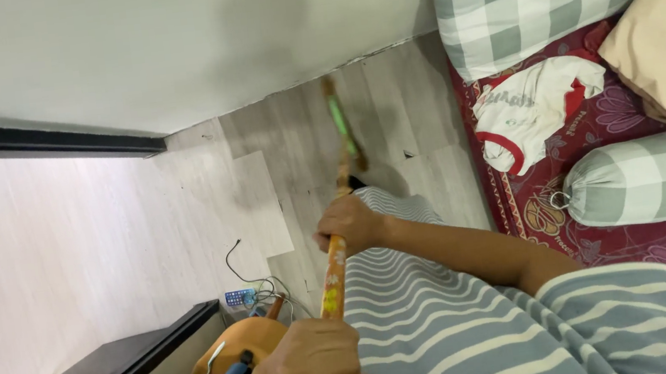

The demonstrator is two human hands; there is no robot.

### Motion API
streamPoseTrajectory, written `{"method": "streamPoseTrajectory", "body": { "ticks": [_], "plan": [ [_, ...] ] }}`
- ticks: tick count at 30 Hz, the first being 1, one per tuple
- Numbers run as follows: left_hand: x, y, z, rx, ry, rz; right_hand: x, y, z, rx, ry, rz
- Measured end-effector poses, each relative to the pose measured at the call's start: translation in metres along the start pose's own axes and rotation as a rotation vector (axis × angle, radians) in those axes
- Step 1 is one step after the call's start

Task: The person sweeps the floor across a bedroom and a kitchen area using a broom, navigating around a mattress, furniture, and various household objects.

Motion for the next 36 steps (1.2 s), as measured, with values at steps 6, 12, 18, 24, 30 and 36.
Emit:
{"method": "streamPoseTrajectory", "body": {
  "ticks": [6, 12, 18, 24, 30, 36],
  "plan": [
    [-0.023, -0.083, 0.206, 0.422, 0.184, -0.383, 0.041, 0.069, -0.188, 0.439, -0.565, 0.302],
    [0.008, -0.039, 0.225, 0.241, 0.238, -0.391, 0.000, -0.030, -0.199, -0.002, -0.315, 0.298],
    [-0.034, 0.065, 0.179, 0.166, 0.101, -0.209, -0.120, -0.081, -0.116, -0.214, -0.176, 0.230],
    [-0.011, 0.138, 0.161, 0.372, -0.198, -0.235, -0.123, -0.034, -0.080, -0.084, -0.052, 0.208],
    [0.010, 0.044, 0.269, 0.428, 0.371, -0.426, -0.060, -0.021, -0.198, 0.169, -0.324, 0.356],
    [0.038, 0.075, 0.244, 0.112, 0.388, -0.358, -0.102, -0.156, -0.172, -0.272, -0.105, 0.378]
  ]
}}
Point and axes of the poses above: each hand's wrist, its own x-axis away from the middle knuckle, its own y-axis out of the back of the hand, z = x × y, the point moved 3 cm from there along -x, towards the middle knuckle, and after that the axes turned 7 degrees about -z, right-handed, at the moved point
